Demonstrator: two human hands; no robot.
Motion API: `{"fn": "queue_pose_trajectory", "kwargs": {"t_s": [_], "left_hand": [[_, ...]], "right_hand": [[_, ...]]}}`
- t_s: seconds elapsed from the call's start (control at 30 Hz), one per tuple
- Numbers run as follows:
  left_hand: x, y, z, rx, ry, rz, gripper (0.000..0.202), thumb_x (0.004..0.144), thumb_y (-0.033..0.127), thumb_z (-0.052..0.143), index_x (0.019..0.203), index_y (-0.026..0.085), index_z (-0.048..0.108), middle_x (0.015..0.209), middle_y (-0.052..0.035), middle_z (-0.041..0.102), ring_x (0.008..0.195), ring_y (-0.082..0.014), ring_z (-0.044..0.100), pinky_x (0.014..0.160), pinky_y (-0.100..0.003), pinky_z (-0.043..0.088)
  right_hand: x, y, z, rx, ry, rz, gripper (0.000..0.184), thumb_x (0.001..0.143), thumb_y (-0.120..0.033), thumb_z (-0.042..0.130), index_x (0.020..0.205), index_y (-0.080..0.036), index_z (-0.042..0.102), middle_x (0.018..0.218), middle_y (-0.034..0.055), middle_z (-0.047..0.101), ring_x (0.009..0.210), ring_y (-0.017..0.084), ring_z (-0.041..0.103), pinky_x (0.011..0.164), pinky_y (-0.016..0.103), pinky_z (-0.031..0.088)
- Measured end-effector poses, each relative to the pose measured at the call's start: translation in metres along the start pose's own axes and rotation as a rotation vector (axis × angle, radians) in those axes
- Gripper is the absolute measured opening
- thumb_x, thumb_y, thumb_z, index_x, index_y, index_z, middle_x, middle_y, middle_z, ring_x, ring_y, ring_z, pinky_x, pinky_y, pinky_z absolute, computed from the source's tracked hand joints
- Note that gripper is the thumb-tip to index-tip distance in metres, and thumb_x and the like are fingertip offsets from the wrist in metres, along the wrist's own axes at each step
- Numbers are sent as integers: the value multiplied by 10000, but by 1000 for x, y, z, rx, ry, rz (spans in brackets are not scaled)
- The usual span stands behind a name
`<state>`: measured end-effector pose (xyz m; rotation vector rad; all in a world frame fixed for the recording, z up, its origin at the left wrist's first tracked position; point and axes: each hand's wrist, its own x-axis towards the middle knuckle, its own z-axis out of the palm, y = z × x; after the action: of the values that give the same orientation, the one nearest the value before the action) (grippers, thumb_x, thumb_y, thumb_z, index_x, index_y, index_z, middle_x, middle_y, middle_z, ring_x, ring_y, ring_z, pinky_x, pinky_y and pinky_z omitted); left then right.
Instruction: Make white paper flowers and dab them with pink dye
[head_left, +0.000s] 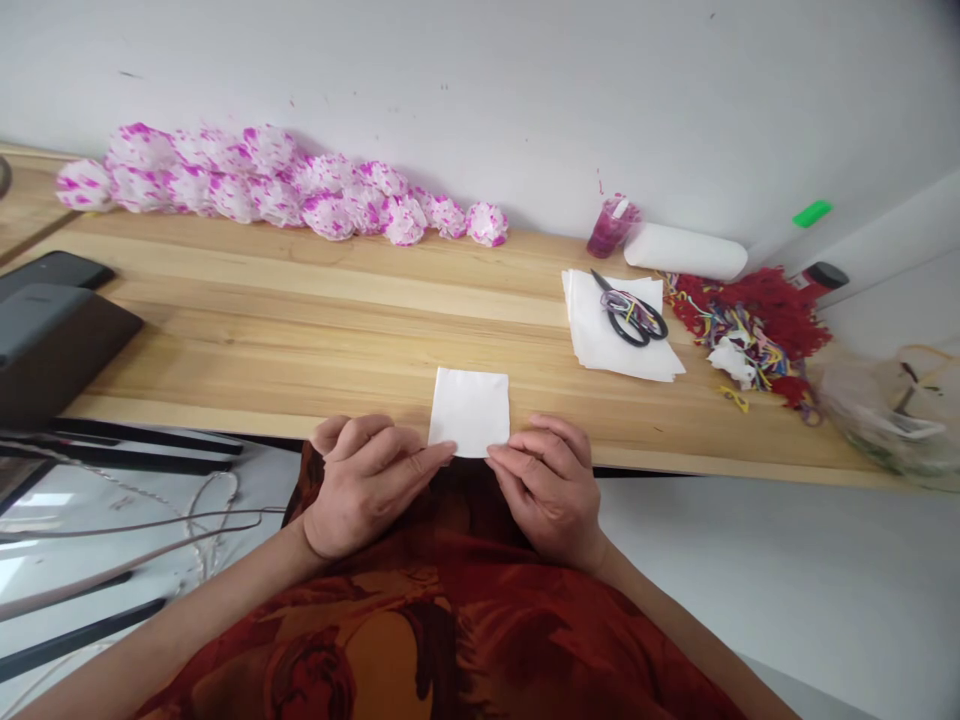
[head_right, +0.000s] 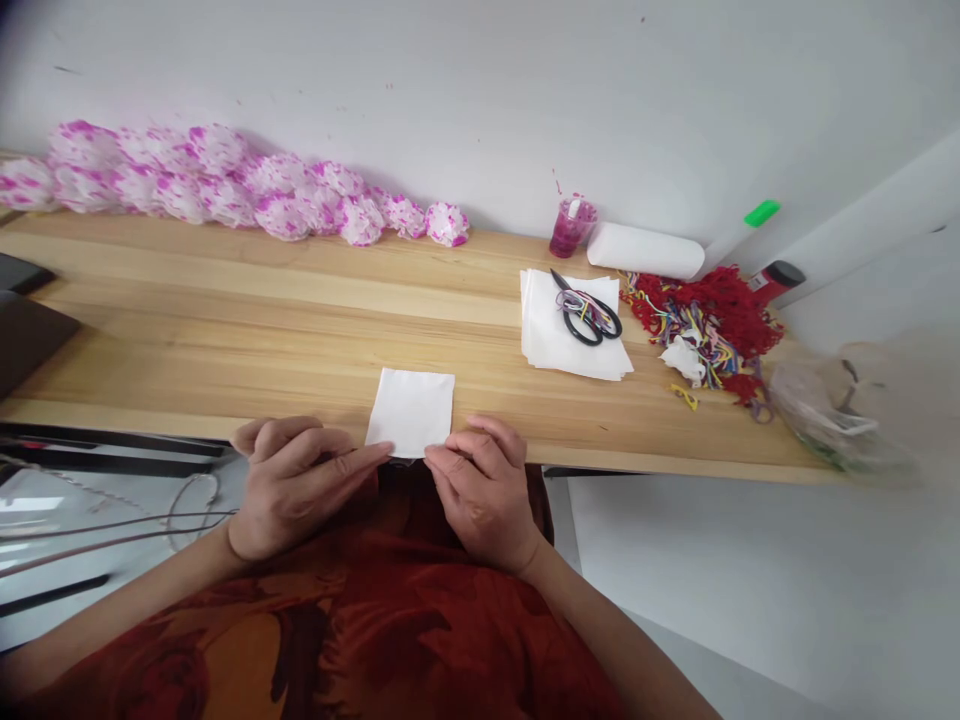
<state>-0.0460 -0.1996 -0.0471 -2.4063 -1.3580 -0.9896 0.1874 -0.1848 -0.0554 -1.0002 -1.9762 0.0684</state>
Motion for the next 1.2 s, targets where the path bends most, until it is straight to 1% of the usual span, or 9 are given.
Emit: {"fn": "queue_pose_trajectory", "kwargs": {"t_s": [0.13, 0.27, 0.37, 0.53, 0.73, 0.83, 0.97, 1.1, 1.2], "left_hand": [[-2, 0, 0, -42, -22, 21, 332, 801, 159, 758, 1098, 302, 718, 797, 14, 682, 877, -187, 509, 810, -325, 388], [4, 2, -3, -39, -55, 67, 271, 828, 130, 720, 1077, 238, 713, 816, 1, 683, 837, -172, 523, 784, -302, 417], [8, 5, -6, -30, -55, 100, 218, 834, 132, 713, 1039, 206, 715, 823, -9, 686, 829, -170, 532, 796, -308, 417], [10, 5, -7, -19, -45, 108, 157, 839, 154, 711, 975, 232, 724, 830, 2, 685, 830, -172, 535, 814, -319, 407], [6, 2, -5, -1, -51, 125, 170, 844, 167, 702, 978, 270, 726, 852, 14, 680, 813, -164, 545, 829, -322, 413], [3, 1, -4, 3, -60, 103, 181, 824, 185, 730, 988, 261, 717, 853, 12, 679, 862, -178, 541, 846, -325, 415], [1, 1, -3, 12, -21, 76, 199, 779, 203, 777, 958, 242, 700, 808, 18, 667, 903, -201, 541, 839, -322, 415], [4, 3, -1, 32, -8, 79, 148, 784, 218, 770, 890, 251, 674, 788, 39, 665, 871, -193, 554, 811, -324, 409], [8, 4, -2, 61, -10, 85, 118, 799, 207, 750, 817, 242, 638, 736, 46, 634, 809, -178, 557, 781, -335, 393]], "right_hand": [[-2, 1, 0, -3, 1, -23, 306, 754, -48, 766, 976, -253, 722, 862, 9, 704, 1079, 246, 585, 915, 419, 536], [-1, 0, 0, 12, -2, -29, 267, 759, -48, 759, 942, -238, 711, 868, 10, 706, 1070, 243, 591, 922, 422, 532], [1, -1, -1, 19, -3, -27, 248, 762, -48, 753, 926, -227, 702, 872, 14, 708, 1062, 240, 595, 929, 425, 528], [3, -3, -3, 19, -3, -19, 225, 759, -49, 745, 887, -225, 688, 852, 13, 707, 1049, 239, 603, 921, 425, 527], [2, -2, -3, 17, -12, -21, 218, 744, -52, 748, 854, -223, 671, 834, 10, 706, 1040, 249, 607, 910, 439, 527], [2, -2, -2, 16, -12, -10, 207, 742, -53, 747, 834, -219, 664, 827, 11, 700, 1040, 246, 605, 913, 439, 528], [3, -2, -2, 12, -12, -1, 201, 739, -54, 746, 816, -216, 656, 826, 10, 695, 1040, 241, 603, 916, 433, 529], [3, -3, -2, 11, -20, 14, 203, 730, -52, 748, 793, -215, 646, 818, 7, 688, 1030, 237, 605, 924, 433, 527], [4, -3, -3, 3, -23, 28, 202, 727, -50, 742, 755, -213, 626, 814, 9, 684, 1015, 237, 611, 928, 441, 525]]}}
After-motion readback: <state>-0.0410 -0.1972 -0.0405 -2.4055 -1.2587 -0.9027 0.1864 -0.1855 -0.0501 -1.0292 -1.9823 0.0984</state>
